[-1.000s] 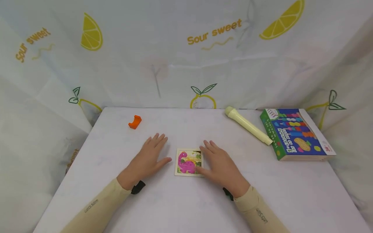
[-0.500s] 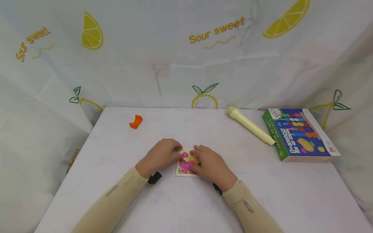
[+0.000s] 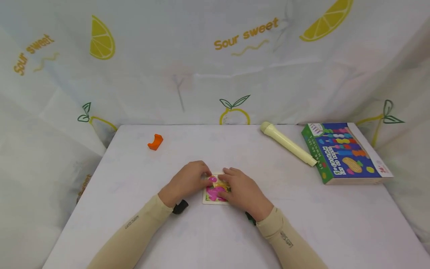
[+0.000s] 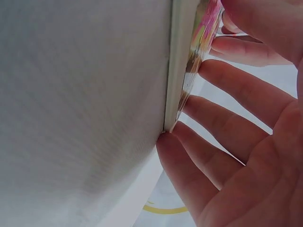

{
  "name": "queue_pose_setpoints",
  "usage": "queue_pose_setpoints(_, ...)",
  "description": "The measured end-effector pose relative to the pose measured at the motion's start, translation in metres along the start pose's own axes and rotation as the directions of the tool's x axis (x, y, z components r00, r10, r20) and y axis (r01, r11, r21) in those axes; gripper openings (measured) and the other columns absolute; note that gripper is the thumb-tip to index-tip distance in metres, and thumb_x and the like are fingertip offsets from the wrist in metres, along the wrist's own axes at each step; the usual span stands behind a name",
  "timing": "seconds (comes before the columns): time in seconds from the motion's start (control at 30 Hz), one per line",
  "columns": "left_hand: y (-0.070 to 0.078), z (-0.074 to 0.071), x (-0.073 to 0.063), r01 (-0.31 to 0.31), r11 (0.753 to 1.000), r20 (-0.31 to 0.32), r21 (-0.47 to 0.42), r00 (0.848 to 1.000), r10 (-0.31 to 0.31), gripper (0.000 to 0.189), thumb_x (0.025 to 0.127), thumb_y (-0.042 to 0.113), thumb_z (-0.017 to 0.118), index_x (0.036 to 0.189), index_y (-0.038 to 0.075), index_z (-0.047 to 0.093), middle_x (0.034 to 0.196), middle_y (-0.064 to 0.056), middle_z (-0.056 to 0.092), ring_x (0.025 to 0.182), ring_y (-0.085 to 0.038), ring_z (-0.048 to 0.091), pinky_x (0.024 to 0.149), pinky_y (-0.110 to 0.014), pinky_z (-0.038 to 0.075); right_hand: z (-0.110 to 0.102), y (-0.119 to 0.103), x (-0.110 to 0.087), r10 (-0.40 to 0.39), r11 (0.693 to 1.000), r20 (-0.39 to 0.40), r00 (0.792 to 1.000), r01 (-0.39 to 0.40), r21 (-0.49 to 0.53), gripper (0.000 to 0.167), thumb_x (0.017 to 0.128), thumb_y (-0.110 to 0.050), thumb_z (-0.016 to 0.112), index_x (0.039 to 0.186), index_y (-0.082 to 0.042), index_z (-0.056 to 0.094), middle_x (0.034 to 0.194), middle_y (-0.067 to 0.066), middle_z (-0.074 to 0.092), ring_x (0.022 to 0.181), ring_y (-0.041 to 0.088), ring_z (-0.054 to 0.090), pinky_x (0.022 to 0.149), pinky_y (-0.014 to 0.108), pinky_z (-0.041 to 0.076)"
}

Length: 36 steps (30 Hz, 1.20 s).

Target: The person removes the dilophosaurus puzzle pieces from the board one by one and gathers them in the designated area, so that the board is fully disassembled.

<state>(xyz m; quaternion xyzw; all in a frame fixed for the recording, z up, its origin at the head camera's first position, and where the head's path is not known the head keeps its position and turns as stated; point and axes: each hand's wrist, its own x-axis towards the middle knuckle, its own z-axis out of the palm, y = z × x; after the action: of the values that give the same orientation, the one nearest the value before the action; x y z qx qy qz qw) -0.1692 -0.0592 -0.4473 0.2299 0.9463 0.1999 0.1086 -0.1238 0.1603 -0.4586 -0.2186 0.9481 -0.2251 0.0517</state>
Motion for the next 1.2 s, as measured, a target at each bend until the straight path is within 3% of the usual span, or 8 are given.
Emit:
queue_pose_setpoints(0.33,-0.0012,0.0011,-0.0007,-0.029,0.999,-0.009,0.029,1.0,0.029,0.03,0.098,0.038,0.082,0.112,0.012,0.08,0.116,-0.004,0.071,0.104,-0.019,0.066,0.101,-0.034,0.058,-0.0014,-0.0023,0.0001,0.009,1.0,0.012,1.0,-0.009,0.0,0.054,0.095,-0.031,0.084,0.142,-0.007,0.071,0.159,0.016,0.059,0.151,0.038,0.052,0.12,0.055,0.047)
queue_pose_setpoints(0.63,-0.0014,0.0039,-0.0024,0.034,0.999,-0.006,-0.024,0.999,-0.034,0.033,0.097,0.04,0.083,0.115,0.014,0.075,0.114,-0.003,0.061,0.099,-0.016,0.056,0.095,-0.032,0.056,-0.0003,-0.0012,0.0013,0.02,1.0,0.022,1.0,-0.02,-0.008,0.054,0.095,-0.031,0.084,0.142,-0.008,0.071,0.161,0.015,0.058,0.152,0.038,0.052,0.121,0.056,0.046)
queue_pose_setpoints(0.83,-0.0013,0.0054,-0.002,0.041,0.998,-0.004,-0.042,0.999,-0.042,0.031,0.097,0.037,0.083,0.115,0.013,0.072,0.111,-0.002,0.063,0.094,-0.015,0.058,0.091,-0.03,0.056,0.0003,0.0,0.0017,0.017,1.0,0.021,1.0,-0.017,-0.008,0.053,0.096,-0.03,0.084,0.141,-0.008,0.071,0.16,0.015,0.058,0.152,0.038,0.052,0.121,0.055,0.046)
queue_pose_setpoints(1.07,-0.0018,0.005,-0.0026,0.053,0.99,-0.007,-0.128,0.998,-0.055,0.035,0.099,0.031,0.082,0.123,0.009,0.071,0.109,-0.002,0.065,0.093,-0.015,0.059,0.088,-0.03,0.055,-0.0002,-0.0001,0.002,0.011,1.0,0.02,1.0,-0.011,-0.008,0.055,0.095,-0.032,0.085,0.141,-0.007,0.071,0.16,0.015,0.058,0.152,0.038,0.052,0.121,0.055,0.046)
queue_pose_setpoints(1.2,-0.0035,0.0029,-0.0026,0.083,0.973,0.003,-0.213,0.996,-0.084,0.029,0.1,0.031,0.08,0.12,0.01,0.075,0.104,-0.002,0.065,0.093,-0.017,0.059,0.085,-0.032,0.054,-0.001,-0.0008,0.0022,0.011,1.0,0.019,1.0,-0.011,-0.006,0.055,0.094,-0.032,0.086,0.141,-0.007,0.071,0.16,0.015,0.058,0.151,0.038,0.052,0.121,0.055,0.046)
